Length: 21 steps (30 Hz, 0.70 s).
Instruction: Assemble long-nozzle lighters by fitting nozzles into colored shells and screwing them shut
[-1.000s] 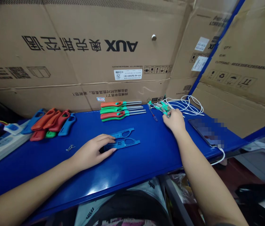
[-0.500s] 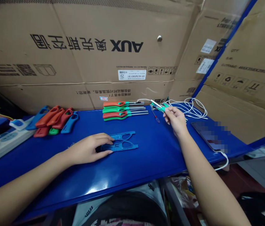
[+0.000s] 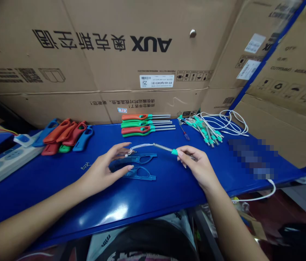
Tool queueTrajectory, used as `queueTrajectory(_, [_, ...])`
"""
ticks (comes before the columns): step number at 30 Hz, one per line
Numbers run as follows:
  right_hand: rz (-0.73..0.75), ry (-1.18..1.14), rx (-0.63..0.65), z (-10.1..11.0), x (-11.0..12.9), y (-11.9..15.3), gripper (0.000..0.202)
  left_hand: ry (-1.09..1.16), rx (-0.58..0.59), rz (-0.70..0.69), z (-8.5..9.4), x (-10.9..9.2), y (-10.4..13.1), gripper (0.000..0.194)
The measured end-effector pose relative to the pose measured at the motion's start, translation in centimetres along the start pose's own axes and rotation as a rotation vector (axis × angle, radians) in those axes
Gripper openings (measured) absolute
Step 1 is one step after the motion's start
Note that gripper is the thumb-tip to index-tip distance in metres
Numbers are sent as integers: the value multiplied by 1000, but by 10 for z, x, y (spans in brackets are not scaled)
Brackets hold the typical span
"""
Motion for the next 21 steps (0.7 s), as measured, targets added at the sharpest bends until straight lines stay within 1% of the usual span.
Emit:
queueTrajectory(3, [94,224,35,-5,3,3,29,97,6,4,-10,1,4,49])
queueTrajectory(5, [148,325,85,-9,4,3,27,147,9,11,-12,2,5,41])
queueTrajectory(7, [196,408,111,-12,4,4,25,191,-5,28,-12,2,5,37])
queueTrajectory(10, [241,567,126,-15,0,6,26,228,-59,66,-9,2,4,33])
queueTrajectory(14, [309,803,196,-21,0,10,30,231,-128,92,-4,1,4,26])
queueTrajectory(18, [414,927,256,-30,5,15,27,246,-198,92,4,-1,3,20])
queueTrajectory(21, [518,946,324,-37,7,20,22,272,-252,127,11,-2,2,19])
Point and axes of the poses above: each hand's wrist, its own y-axis away from the middle knuckle, its own z-axis out of the back of the hand, x = y × z, the point moved 4 cm from there along -y, towards the middle knuckle, and after that the axes turned 9 degrees about -y, right-handed, at the moved point
